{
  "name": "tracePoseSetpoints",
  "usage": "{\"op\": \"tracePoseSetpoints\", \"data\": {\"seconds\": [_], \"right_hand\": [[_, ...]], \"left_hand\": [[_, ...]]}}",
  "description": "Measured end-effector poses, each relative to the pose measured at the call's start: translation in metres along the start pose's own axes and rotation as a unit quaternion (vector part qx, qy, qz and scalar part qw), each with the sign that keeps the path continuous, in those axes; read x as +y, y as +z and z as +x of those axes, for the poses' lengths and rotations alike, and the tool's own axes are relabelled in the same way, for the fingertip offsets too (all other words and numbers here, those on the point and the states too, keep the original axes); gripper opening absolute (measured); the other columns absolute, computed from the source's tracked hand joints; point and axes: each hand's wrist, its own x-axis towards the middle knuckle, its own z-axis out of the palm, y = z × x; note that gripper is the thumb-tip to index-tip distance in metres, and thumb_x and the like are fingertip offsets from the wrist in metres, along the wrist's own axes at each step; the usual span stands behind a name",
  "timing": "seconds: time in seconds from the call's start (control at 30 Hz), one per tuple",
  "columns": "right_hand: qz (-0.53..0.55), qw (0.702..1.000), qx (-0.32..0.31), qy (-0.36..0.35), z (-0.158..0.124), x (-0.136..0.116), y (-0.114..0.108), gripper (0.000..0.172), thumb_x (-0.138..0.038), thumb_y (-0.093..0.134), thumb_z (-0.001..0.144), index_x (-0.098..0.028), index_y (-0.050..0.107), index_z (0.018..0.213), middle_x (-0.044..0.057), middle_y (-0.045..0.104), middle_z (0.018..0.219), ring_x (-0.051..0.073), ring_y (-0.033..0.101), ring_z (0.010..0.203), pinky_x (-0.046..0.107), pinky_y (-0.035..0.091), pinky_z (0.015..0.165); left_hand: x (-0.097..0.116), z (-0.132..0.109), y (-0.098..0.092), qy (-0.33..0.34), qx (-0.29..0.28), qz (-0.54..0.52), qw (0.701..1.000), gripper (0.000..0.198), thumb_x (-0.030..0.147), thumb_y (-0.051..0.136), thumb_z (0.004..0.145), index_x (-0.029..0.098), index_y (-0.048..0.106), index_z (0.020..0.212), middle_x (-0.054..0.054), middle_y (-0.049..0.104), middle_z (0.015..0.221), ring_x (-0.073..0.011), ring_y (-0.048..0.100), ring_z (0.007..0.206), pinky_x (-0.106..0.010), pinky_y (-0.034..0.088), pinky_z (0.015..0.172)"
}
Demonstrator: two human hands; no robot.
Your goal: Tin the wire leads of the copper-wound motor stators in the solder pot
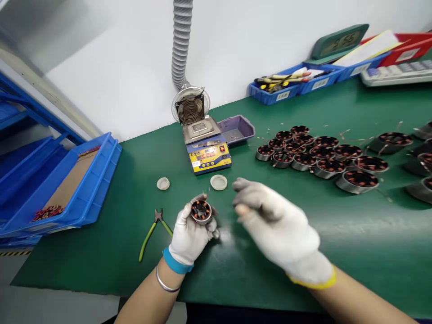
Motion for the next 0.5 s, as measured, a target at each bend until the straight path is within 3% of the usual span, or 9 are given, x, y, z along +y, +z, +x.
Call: {"op": "tracePoseSetpoints", "data": {"seconds": [0.07, 0.13, 0.33, 0.43, 0.5], "right_hand": [[-0.118, 0.970, -0.049, -0.206, -0.009, -0.004, 0.006, 0.008, -0.030, 0.074, 0.092, -0.030, 0.071, 0.099, 0.004, 0.080, 0.092, 0.032, 0.079, 0.105, 0.062, 0.051, 0.115], [-0.196, 0.924, -0.057, -0.324, -0.014, -0.008, 0.014, 0.016, -0.025, 0.073, 0.095, -0.027, 0.070, 0.110, 0.003, 0.081, 0.093, 0.028, 0.079, 0.099, 0.065, 0.045, 0.119], [-0.264, 0.888, -0.054, -0.373, -0.012, -0.015, 0.029, 0.009, -0.017, 0.062, 0.102, -0.021, 0.069, 0.103, 0.005, 0.082, 0.093, 0.024, 0.078, 0.094, 0.061, 0.035, 0.127], [-0.276, 0.881, -0.058, -0.380, -0.010, -0.013, 0.029, 0.016, -0.010, 0.057, 0.100, -0.021, 0.068, 0.101, 0.005, 0.081, 0.092, 0.024, 0.077, 0.096, 0.062, 0.031, 0.130], [-0.266, 0.887, -0.059, -0.372, -0.006, -0.012, 0.028, 0.016, -0.008, 0.058, 0.098, -0.022, 0.067, 0.102, 0.005, 0.080, 0.089, 0.025, 0.076, 0.096, 0.062, 0.035, 0.127]], "left_hand": [[-0.001, 0.000, 0.003, 0.012, 0.018, -0.024, 0.999, 0.043, 0.046, 0.081, 0.082, 0.021, 0.065, 0.114, -0.005, 0.075, 0.091, -0.0196, 0.067, 0.069, -0.032, 0.055, 0.064], [-0.003, 0.000, 0.007, 0.029, 0.044, -0.037, 0.998, 0.034, 0.039, 0.080, 0.084, 0.021, 0.067, 0.110, -0.006, 0.076, 0.096, -0.0206, 0.070, 0.078, -0.033, 0.057, 0.073], [-0.010, -0.003, 0.017, 0.087, 0.088, -0.022, 0.992, 0.019, 0.029, 0.078, 0.086, 0.021, 0.073, 0.102, -0.004, 0.076, 0.099, -0.0198, 0.072, 0.094, -0.029, 0.055, 0.088], [-0.006, -0.005, 0.019, 0.068, 0.094, -0.037, 0.993, 0.015, 0.026, 0.077, 0.087, 0.021, 0.073, 0.102, -0.004, 0.076, 0.097, -0.0177, 0.070, 0.087, -0.028, 0.054, 0.083], [0.001, -0.002, 0.016, 0.040, 0.103, -0.056, 0.992, 0.012, 0.031, 0.073, 0.091, 0.020, 0.073, 0.097, -0.006, 0.076, 0.098, -0.0198, 0.070, 0.084, -0.031, 0.056, 0.079]]}}
